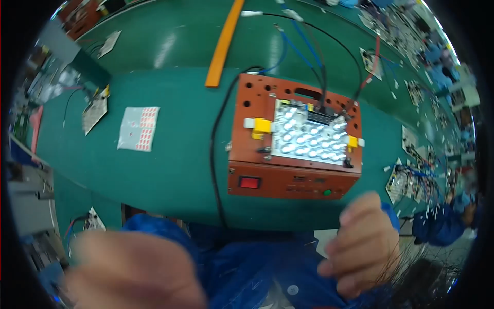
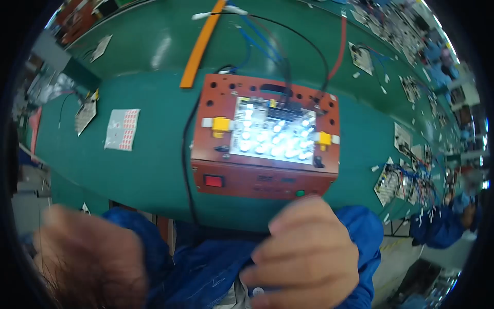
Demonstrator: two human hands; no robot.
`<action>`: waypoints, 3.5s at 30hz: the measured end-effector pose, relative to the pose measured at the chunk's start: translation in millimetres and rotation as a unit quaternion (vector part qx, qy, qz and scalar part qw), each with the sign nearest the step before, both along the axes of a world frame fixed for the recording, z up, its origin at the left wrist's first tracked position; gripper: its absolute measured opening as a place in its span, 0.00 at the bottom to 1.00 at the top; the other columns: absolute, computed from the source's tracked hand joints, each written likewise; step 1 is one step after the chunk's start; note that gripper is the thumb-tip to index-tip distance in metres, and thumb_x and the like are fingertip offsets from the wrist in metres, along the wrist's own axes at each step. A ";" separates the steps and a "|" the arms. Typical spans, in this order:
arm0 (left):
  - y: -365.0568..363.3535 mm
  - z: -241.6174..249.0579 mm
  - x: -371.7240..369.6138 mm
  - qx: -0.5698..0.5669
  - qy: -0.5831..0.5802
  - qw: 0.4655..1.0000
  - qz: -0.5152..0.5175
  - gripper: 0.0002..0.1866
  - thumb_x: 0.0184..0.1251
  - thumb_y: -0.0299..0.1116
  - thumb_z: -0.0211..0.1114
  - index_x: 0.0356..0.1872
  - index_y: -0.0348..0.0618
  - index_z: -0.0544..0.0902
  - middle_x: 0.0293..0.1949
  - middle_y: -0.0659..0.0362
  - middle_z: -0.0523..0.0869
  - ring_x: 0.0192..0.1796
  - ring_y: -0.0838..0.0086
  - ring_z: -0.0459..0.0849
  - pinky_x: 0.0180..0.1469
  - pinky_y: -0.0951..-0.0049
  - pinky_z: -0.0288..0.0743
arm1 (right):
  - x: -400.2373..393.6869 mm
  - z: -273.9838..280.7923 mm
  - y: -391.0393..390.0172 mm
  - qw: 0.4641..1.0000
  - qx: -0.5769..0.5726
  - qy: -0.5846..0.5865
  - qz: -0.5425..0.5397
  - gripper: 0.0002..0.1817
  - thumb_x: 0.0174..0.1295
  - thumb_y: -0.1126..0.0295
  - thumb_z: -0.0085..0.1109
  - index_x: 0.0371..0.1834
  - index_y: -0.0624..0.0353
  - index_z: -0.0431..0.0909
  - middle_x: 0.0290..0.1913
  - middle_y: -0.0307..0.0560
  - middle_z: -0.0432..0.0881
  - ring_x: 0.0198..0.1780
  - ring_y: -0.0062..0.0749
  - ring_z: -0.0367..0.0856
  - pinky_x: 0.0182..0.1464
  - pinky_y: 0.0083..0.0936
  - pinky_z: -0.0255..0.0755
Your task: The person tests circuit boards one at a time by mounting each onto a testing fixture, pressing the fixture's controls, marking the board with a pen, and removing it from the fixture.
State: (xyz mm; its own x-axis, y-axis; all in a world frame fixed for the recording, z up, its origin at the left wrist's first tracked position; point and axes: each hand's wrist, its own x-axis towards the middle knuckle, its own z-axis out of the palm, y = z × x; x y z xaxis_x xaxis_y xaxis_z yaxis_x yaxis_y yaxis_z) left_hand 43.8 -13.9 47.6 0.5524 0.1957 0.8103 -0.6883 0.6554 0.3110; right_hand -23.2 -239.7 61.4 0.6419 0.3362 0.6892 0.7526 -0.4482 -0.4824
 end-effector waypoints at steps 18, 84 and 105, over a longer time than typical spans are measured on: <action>57.9 -16.7 48.1 0.380 0.027 0.886 -0.264 0.12 0.70 0.35 0.60 0.30 0.39 0.82 0.26 0.51 0.87 0.22 0.69 0.85 0.27 0.76 0.82 | -41.3 -5.4 -8.3 0.974 -0.009 -0.102 -0.203 0.11 0.72 0.51 0.56 0.32 0.37 0.72 0.28 0.20 0.72 0.28 0.14 0.69 0.37 0.21 0.61; 53.0 -77.0 77.5 0.352 0.047 0.821 -0.447 0.50 0.58 0.77 0.61 0.64 0.38 0.73 0.57 0.46 0.84 0.62 0.47 0.81 0.69 0.51 0.67 | -103.1 -139.9 12.1 0.941 0.190 0.107 -0.260 0.16 0.80 0.59 0.48 0.44 0.62 0.75 0.33 0.55 0.82 0.29 0.39 0.79 0.33 0.35 0.72; 39.6 -115.4 32.8 0.377 -0.007 0.854 -0.359 0.12 0.69 0.34 0.73 0.44 0.37 0.83 0.47 0.43 0.86 0.43 0.57 0.87 0.39 0.64 0.84 | -90.7 -119.2 51.3 0.933 0.297 0.019 -0.202 0.17 0.80 0.53 0.48 0.44 0.56 0.74 0.32 0.49 0.83 0.28 0.34 0.81 0.32 0.30 0.77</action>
